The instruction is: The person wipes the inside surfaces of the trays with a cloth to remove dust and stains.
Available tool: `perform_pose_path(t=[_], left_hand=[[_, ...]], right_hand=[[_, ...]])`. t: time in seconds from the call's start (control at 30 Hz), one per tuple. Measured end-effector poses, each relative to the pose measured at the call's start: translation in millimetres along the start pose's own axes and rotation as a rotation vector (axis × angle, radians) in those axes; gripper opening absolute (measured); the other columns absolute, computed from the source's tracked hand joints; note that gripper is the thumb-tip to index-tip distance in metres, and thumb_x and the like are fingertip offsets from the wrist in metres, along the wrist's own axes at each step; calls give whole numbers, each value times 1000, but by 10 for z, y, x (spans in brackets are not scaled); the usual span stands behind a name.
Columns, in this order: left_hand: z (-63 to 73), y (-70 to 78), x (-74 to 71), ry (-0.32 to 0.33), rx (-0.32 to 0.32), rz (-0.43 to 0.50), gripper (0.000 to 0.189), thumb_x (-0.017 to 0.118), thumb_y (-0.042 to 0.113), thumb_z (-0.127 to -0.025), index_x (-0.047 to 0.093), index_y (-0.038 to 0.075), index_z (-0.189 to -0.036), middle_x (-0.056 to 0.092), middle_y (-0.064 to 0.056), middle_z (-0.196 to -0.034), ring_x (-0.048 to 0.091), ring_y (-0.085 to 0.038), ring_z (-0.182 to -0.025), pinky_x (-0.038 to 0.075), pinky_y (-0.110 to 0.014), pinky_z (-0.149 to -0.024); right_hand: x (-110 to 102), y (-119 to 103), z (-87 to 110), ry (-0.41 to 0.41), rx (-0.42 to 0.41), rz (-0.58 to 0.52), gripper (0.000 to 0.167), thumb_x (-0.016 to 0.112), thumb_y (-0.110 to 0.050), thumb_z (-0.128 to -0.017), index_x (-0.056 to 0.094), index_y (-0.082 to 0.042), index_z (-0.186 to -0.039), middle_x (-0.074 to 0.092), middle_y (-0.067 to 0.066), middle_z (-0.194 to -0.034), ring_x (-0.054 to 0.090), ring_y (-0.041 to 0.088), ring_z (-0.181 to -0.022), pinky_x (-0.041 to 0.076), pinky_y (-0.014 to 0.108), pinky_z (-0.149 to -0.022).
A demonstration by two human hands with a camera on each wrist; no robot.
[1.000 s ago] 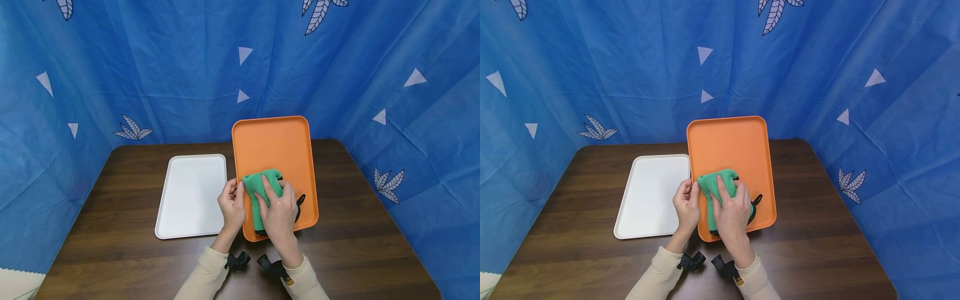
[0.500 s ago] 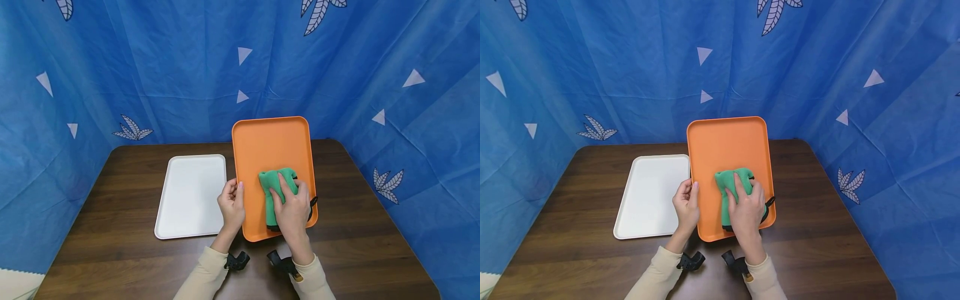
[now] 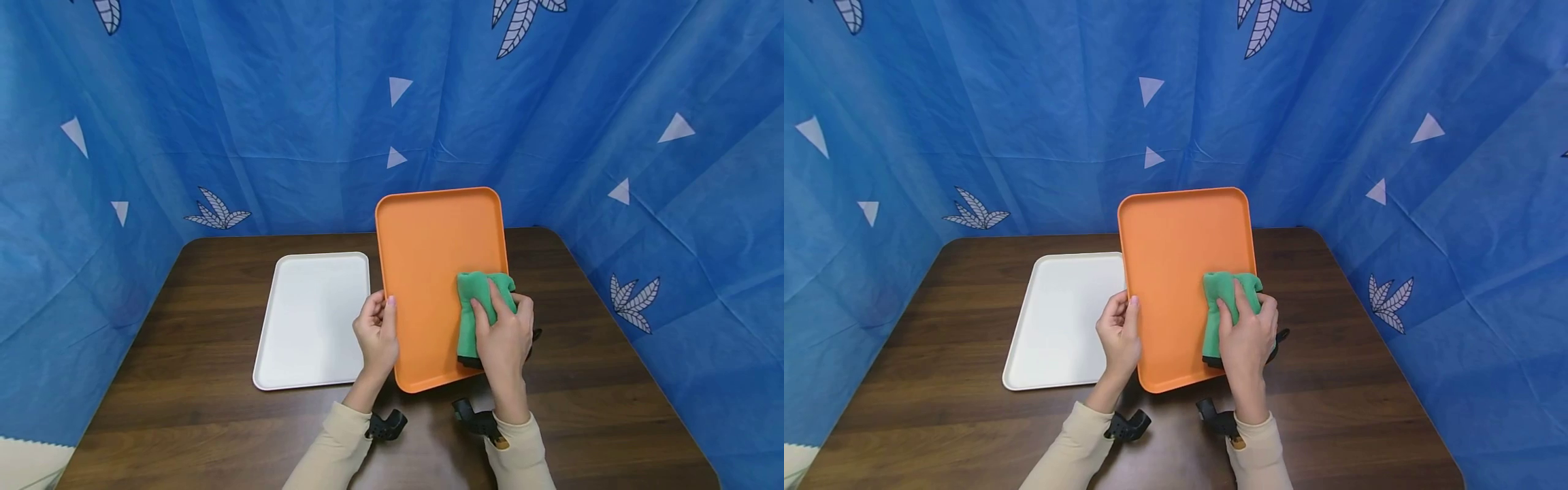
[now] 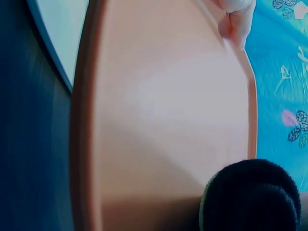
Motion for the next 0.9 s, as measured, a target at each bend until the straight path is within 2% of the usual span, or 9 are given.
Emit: perform_pose_path(t=[0.27,0.47,0.7,0.9], left_hand=[[8,-8,22,-6,-19,2,11,54,-15,-90,61,-17,-98,58,-24,-65,42,-1,-59,36,-16,-48],[3,-8,20,-9,-23,2,9,54,-14,-91,62,-15,-96,58,-22,-64,42,-1,-58,37,-16,-48],[7,15,24,-16,-2,7,9,54,-9,-93,62,-13,-96,56,-20,-63,42,-2,-57,36,-17,-47],[14,13,19,-9,-13,12,9,53,-11,-93,61,-14,-97,53,-20,-62,40,-2,-57,34,-17,-47]], right_hand=[[14,59,22,-12,37,7,46,76,-21,-86,65,-8,-128,50,29,-113,49,41,-102,44,55,-77],[26,45,61,-6,55,7,45,75,-22,-87,65,-8,-129,50,29,-113,49,41,-102,43,55,-75],[66,-120,129,-5,-14,-5,45,77,-21,-84,67,-8,-126,50,29,-111,50,41,-100,45,54,-76],[125,-279,199,-16,-79,-9,46,79,-20,-82,67,-8,-125,52,28,-109,50,38,-99,45,53,-76]])
Point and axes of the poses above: each hand's wrist, its own z-axis away from the middle knuckle, its own x-axis out of the palm, y = z × x, the point moved 9 cm from there along -z, towards the middle knuckle
